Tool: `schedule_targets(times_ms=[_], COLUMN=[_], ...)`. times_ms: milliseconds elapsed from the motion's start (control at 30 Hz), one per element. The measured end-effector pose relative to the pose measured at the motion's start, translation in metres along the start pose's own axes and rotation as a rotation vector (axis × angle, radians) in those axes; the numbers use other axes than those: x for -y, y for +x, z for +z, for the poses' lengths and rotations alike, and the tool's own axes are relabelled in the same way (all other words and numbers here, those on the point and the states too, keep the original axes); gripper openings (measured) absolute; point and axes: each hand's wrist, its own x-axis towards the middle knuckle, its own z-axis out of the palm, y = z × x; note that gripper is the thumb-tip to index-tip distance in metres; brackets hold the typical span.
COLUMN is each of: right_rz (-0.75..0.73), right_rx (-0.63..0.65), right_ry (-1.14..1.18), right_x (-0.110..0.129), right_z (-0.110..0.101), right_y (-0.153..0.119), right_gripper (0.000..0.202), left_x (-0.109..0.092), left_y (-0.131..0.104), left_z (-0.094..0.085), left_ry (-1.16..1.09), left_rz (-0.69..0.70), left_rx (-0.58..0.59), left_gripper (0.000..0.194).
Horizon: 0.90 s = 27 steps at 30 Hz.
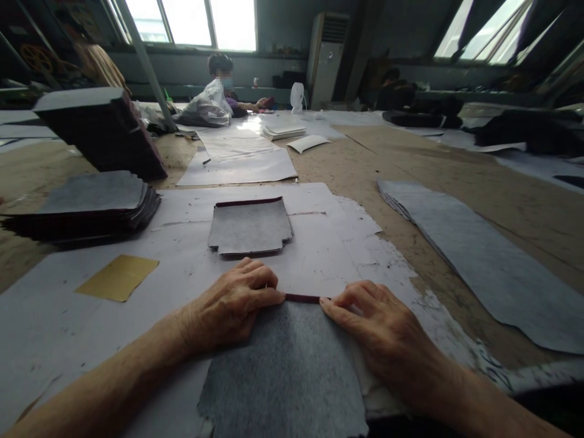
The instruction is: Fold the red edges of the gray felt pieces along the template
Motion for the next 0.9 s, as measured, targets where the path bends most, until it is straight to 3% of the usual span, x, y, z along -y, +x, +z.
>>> schedule_targets(times_ms=[167, 300, 367, 433, 567, 700, 900], right_rz=[0.427, 0.562, 0.489, 0.324, 0.052, -0.021, -0.056], right_rx=[0.001, -0.079, -0.172, -0.204, -0.071, -0.042, -0.071], right_ry=[0.368, 0.331, 0.209, 0.114, 0.102, 0.054, 0.073], right_x=[-0.003, -0.009, -0.008, -0.001, 0.022, 0.032, 0.025], right_z=[-0.006, -0.015, -0.016, -0.011, 0.014, 0.033, 0.032], right_y=[-0.003, 0.003, 0.010, 0.019, 0.035, 0.037, 0.034], right_gripper=[0.020, 0.018, 0.018, 0.022, 0.030, 0.032, 0.032], left_x=[0.000, 0.000, 0.000, 0.000, -0.001, 0.000, 0.008], left_y=[-0.001, 0.000, 0.000, 0.000, 0.001, 0.000, -0.017], left_z=[0.000, -0.001, -0.001, -0.001, 0.001, -0.001, -0.015], left_ry=[0.025, 0.031, 0.036, 0.044, 0.045, 0.025, -0.131], left_rz=[0.023, 0.018, 0.021, 0.026, 0.025, 0.016, -0.068], left_rx=[-0.010, 0.002, -0.002, -0.008, -0.005, 0.016, -0.043], left_gripper=[0.037, 0.036, 0.035, 0.035, 0.034, 0.037, 0.033])
